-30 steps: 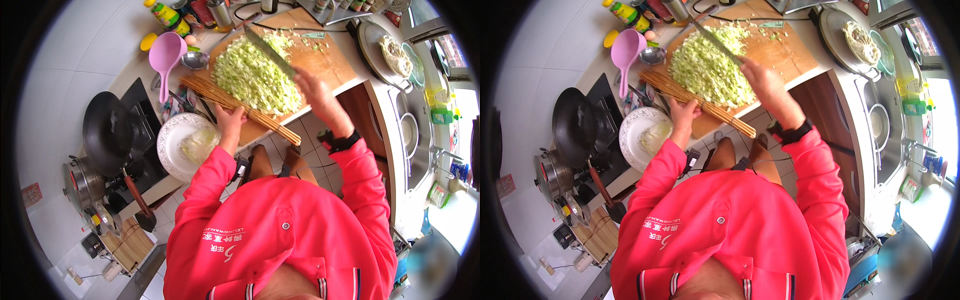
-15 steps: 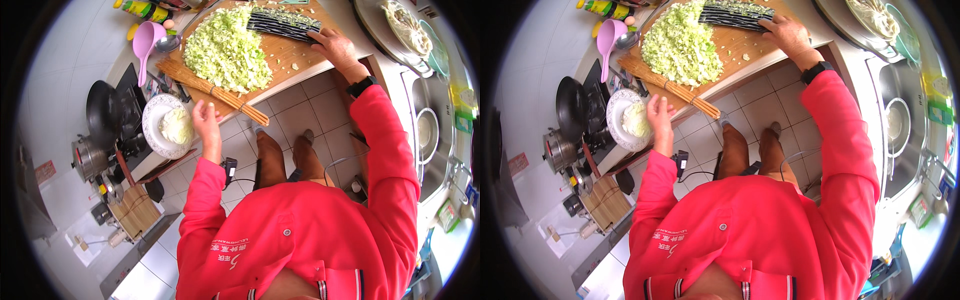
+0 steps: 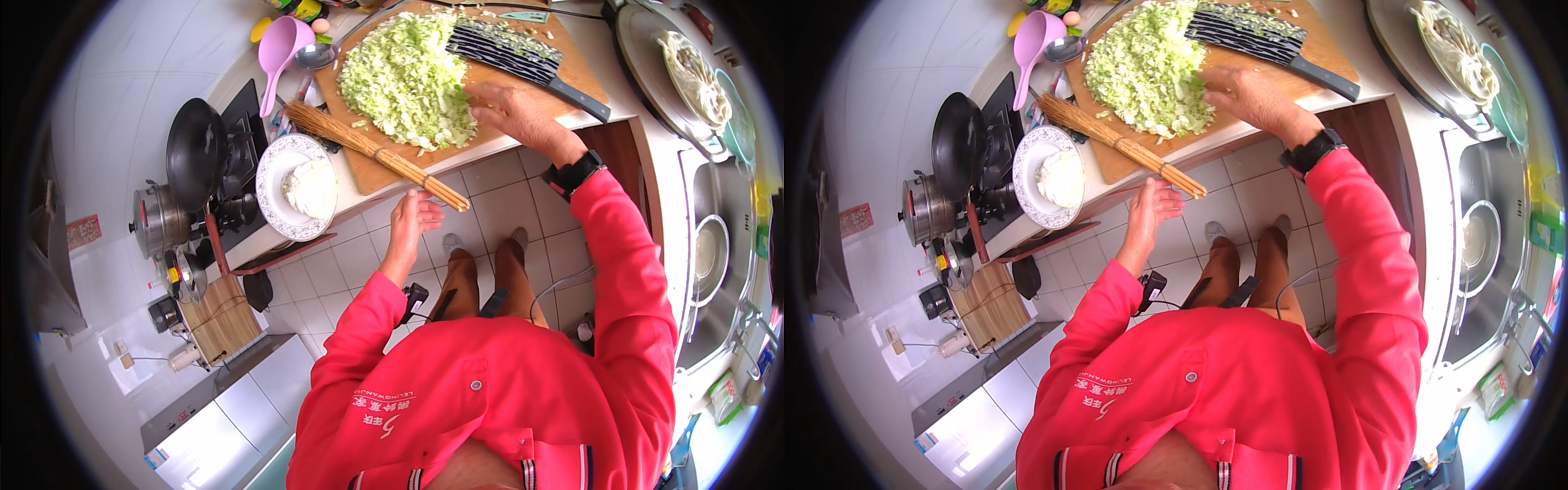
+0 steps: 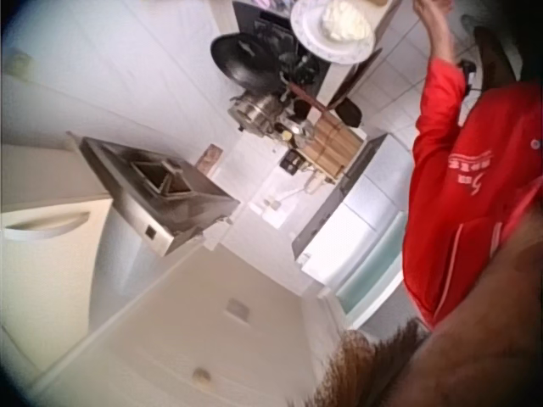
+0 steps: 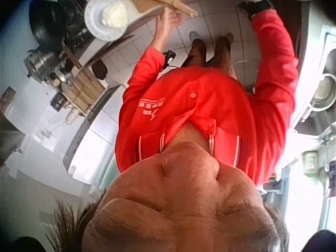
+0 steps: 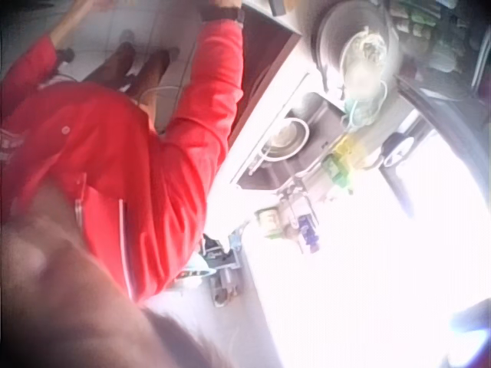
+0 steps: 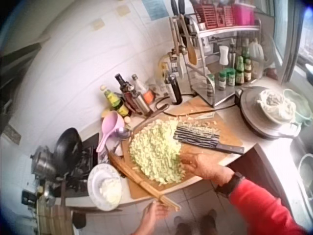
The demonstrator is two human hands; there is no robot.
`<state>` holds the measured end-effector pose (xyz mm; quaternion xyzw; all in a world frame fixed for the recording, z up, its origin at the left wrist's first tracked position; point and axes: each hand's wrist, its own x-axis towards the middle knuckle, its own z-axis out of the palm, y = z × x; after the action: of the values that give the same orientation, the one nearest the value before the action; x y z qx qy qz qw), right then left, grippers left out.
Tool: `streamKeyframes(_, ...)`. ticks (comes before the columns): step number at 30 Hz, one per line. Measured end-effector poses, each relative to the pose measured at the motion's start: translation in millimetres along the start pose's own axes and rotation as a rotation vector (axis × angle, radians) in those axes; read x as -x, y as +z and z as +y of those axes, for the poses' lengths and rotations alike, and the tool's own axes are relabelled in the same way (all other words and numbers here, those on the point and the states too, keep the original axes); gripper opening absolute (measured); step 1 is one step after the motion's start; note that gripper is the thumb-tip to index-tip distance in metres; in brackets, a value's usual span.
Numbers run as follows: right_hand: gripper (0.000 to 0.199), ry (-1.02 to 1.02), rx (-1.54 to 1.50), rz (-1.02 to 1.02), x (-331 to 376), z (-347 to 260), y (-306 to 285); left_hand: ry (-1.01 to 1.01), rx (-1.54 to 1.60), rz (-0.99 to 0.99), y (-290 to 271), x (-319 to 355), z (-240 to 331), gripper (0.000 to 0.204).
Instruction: The person chops cabbage on a wooden cutting board using a cleaver. They repeatedly gather and slice the cabbage into smaller pieces, occasionally pausing to adjust the pile or reach for items on the counter.
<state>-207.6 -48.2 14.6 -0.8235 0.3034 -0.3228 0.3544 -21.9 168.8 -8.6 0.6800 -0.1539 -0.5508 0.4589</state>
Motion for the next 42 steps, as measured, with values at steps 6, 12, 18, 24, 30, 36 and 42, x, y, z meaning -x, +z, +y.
streamKeyframes(6,0.034,-0.409,0.574,0.018,3.1,-23.9,14.6,0.066,-0.233,0.150,0.4,-19.0,21.5,0.048)
streamKeyframes(12,0.045,-0.466,0.575,-0.146,2.7,-19.2,36.4,0.096,-0.429,0.276,6.3,-25.9,42.7,0.039)
streamKeyframes(18,0.047,-0.760,0.537,-0.338,-17.2,-12.0,67.4,0.070,-0.571,0.230,-9.5,-28.8,50.6,0.035)
streamKeyframes(24,0.041,-0.952,0.476,-0.381,-46.6,-0.6,83.4,0.124,-0.731,0.229,-19.3,-28.8,47.3,0.037)
streamKeyframes(30,0.049,-1.068,0.787,-0.350,-107.6,5.7,77.4,0.170,-0.840,0.190,-13.7,-23.3,59.2,0.036)
streamKeyframes(36,0.030,-0.867,0.762,-0.275,-164.8,9.6,58.1,0.205,-0.834,0.140,-10.7,-20.6,70.0,0.038)
streamKeyframes(42,0.017,-0.460,0.330,-0.070,-163.7,-18.6,30.5,0.156,-0.913,0.192,-20.0,-25.9,70.2,0.051)
